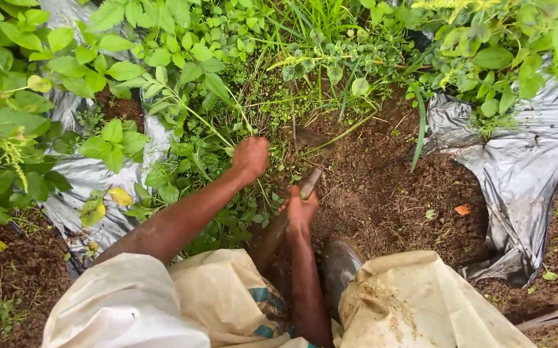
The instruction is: The person uses a hand hoe to loosen the soil and remove weeds from a garden bed. They pull the weeds by hand and place them aside while working along a row covered with plastic sheeting.
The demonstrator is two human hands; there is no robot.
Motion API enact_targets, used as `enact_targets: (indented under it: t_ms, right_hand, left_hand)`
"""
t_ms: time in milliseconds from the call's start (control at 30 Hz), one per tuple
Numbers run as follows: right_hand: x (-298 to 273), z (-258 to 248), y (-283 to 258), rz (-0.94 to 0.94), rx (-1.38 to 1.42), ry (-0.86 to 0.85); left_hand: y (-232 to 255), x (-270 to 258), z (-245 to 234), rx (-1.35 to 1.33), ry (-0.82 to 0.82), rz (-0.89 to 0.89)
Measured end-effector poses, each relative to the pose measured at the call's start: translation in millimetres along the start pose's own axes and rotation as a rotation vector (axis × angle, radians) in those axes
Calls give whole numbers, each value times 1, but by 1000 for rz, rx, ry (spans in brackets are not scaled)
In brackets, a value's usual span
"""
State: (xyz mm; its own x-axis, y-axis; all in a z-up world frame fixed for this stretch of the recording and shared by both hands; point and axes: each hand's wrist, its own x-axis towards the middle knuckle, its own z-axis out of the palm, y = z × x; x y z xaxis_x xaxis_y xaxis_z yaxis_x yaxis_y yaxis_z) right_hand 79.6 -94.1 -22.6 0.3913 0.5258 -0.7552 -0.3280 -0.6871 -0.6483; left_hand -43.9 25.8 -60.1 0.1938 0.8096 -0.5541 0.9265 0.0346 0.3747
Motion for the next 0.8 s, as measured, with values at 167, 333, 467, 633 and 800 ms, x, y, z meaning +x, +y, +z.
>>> enact_targets:
  t_ms: [167, 333, 467, 633, 800]
  right_hand:
    - [5, 8, 12, -111, 115, 73]
    - [10, 5, 40, 80, -63, -38]
    - [-2, 1, 3, -144, 185, 111]
    - [0, 12, 35, -13, 45, 14]
    - [4, 4, 30, -74, 77, -11]
  left_hand:
    - [5, -11, -3, 30, -29, -2]
    - [4, -7, 3, -33, -22, -107]
    - [1, -8, 1, 99, -10, 24]
    - [9, -13, -10, 188, -14, 60]
    - [3, -20, -9, 177, -42, 68]
